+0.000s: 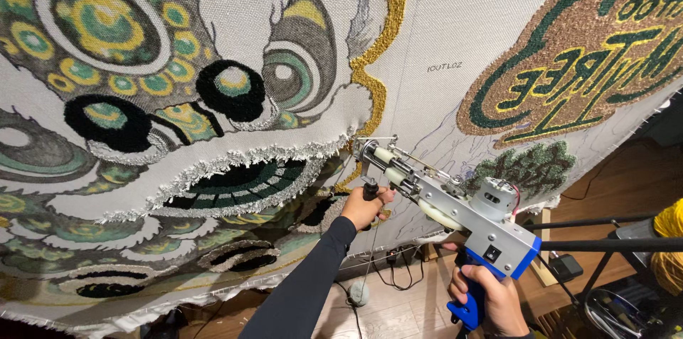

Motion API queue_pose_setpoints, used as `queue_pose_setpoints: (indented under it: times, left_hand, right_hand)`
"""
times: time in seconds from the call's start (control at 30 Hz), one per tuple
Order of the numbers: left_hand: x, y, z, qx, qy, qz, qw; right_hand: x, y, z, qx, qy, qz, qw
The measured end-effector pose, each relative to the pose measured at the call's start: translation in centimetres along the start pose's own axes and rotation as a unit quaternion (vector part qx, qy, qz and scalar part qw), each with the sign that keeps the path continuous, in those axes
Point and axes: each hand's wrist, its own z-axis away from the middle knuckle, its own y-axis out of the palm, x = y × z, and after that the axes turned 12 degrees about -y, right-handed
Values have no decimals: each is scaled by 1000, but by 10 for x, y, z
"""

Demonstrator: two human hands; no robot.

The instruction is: The person uses a handheld electric tufting gun to apply yarn to a large canvas stretched on a frame. They guide the tool along the contours of a pre-drawn design, filling in sections with gold-colored yarn. The person holds the gun in their right hand and uses their left hand to guide the yarn and stabilize the canvas.

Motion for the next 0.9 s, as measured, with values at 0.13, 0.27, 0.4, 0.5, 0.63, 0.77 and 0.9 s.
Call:
queue_pose_setpoints:
  times: [0.13, 0.27, 0.4, 0.5, 0.63, 0.77, 0.9]
  left_hand:
    - [-7, -3, 4, -4, 3, -31, 1000]
    - [-12, -3, 6, -6, -6, -26, 1000]
    - [-15, -7, 6, -20, -10, -52, 998]
    - [-18, -6, 7, -38, -23, -70, 997]
    - [-24, -7, 9, -57, -50, -84, 994]
    - [-27, -12, 2, -64, -47, -85, 993]
    - [-25, -29, -10, -92, -31, -89, 991]
  right_hand:
    - [-1, 3, -3, -5, 4, 9, 1000]
    - [-5, 3, -6, -1, -4, 7, 1000]
    - [-7, 6, -9, 2, -6, 12, 1000]
    - [-7, 11, -9, -5, -12, 14, 1000]
    - [-4, 22, -11, -18, -22, 15, 999]
    - [-6, 26, -13, -33, -12, 55, 998]
    - [-29, 29, -23, -28, -65, 91, 993]
